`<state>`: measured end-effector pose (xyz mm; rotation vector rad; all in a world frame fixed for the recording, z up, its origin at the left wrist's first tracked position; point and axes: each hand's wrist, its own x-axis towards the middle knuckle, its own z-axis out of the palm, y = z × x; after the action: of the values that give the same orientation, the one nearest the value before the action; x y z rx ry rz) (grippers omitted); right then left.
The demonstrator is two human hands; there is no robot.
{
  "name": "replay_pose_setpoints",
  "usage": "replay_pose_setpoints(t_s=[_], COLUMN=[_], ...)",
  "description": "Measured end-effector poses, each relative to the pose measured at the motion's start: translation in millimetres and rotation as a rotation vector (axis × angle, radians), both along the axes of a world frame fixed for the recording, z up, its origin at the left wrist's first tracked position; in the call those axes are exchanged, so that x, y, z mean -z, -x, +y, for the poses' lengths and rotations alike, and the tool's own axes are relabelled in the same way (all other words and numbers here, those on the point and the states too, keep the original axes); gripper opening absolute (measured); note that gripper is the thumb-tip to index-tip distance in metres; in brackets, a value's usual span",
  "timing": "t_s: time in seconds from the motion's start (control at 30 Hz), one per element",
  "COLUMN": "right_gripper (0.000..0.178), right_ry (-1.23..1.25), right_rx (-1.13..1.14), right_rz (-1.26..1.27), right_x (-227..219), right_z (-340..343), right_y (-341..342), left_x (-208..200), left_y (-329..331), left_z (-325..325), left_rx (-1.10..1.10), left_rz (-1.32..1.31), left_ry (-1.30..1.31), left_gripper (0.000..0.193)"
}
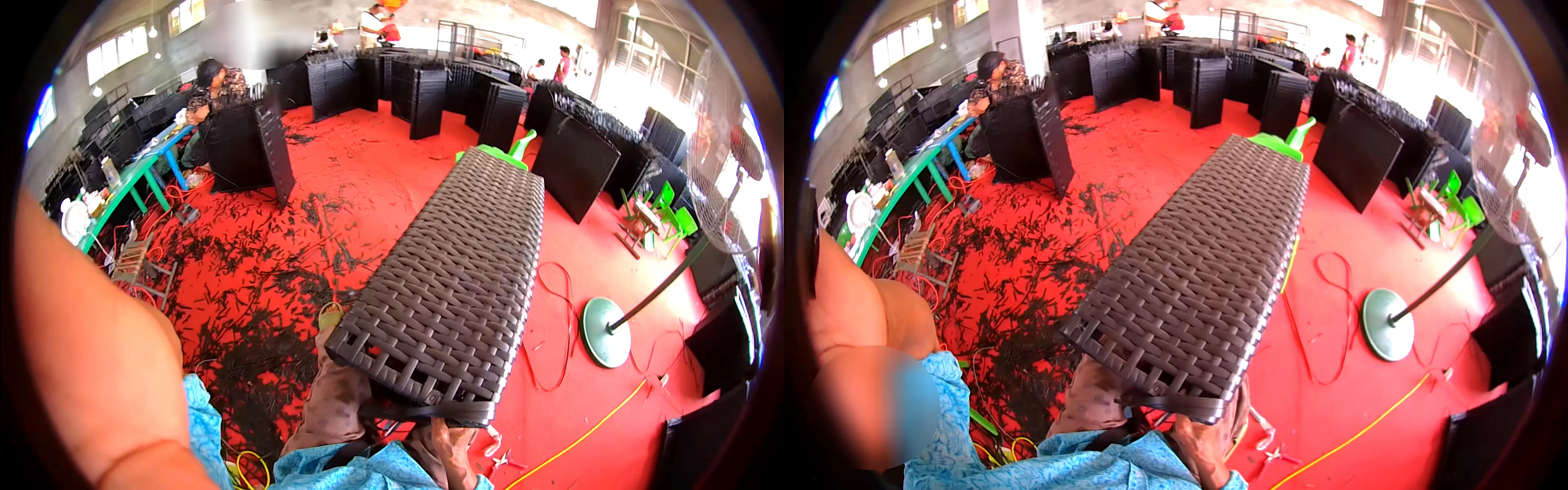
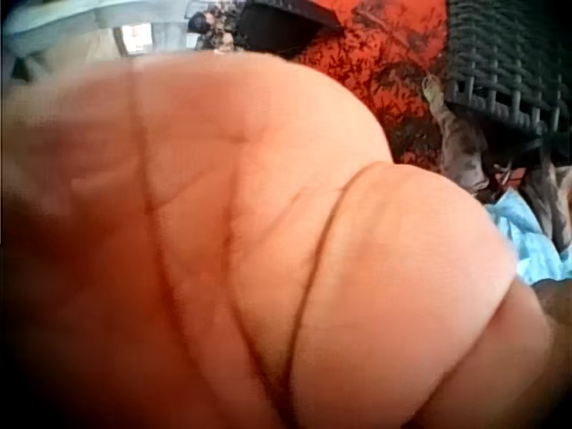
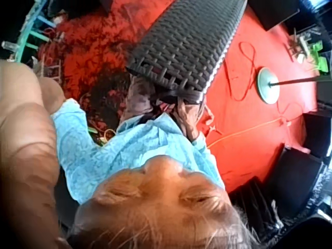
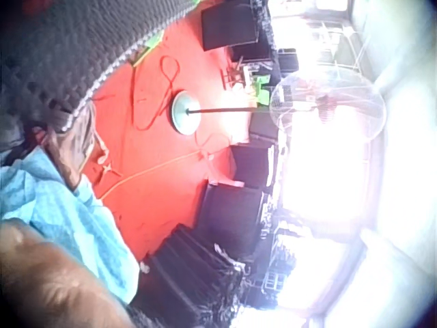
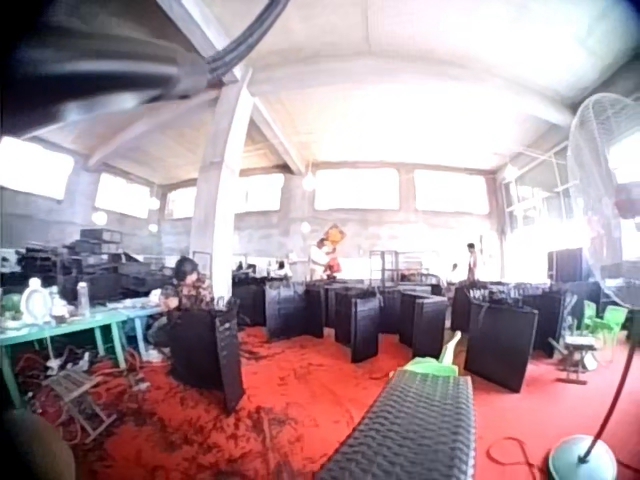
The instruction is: The person weaves plastic rattan strips into a woven furniture frame by hand, tucking and threading the strip ends through the weave to secure the edges.
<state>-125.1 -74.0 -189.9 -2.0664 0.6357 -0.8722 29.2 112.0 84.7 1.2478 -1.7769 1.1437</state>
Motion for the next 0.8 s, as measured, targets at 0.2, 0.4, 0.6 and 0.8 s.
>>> replay_pose_setpoints(t_s=[0.2,0.4,0.6,0.8], right_gripper=[0.064,0.076,0.093,0.102], right_ry=[0.225,0.084,0.013,0.085], right_rx=[-0.002,-0.03,-0.146,-0.122], right_rz=[0.267,-0.357,-0.436,-0.509], right_x=[-35.0,12.8,36.5,24.5], right_z=[-9.2,-9.9,-10.9,-12.6], right_y=[3.1,-17.9,-22.9,-23.1], left_x=[9.8,40.3,77.4,72.1], left_y=[-9.7,-10.1,13.0,16.6], left_z=[-11.2,-56.0,-83.3,-96.9], left_rx=[-0.015,-0.091,-0.026,0.021], left_rz=[0.143,0.47,0.413,0.544], left_ry=[-0.1,-0.323,-0.934,-1.049], left_gripper=[0.03,0.027,0.039,0.027])
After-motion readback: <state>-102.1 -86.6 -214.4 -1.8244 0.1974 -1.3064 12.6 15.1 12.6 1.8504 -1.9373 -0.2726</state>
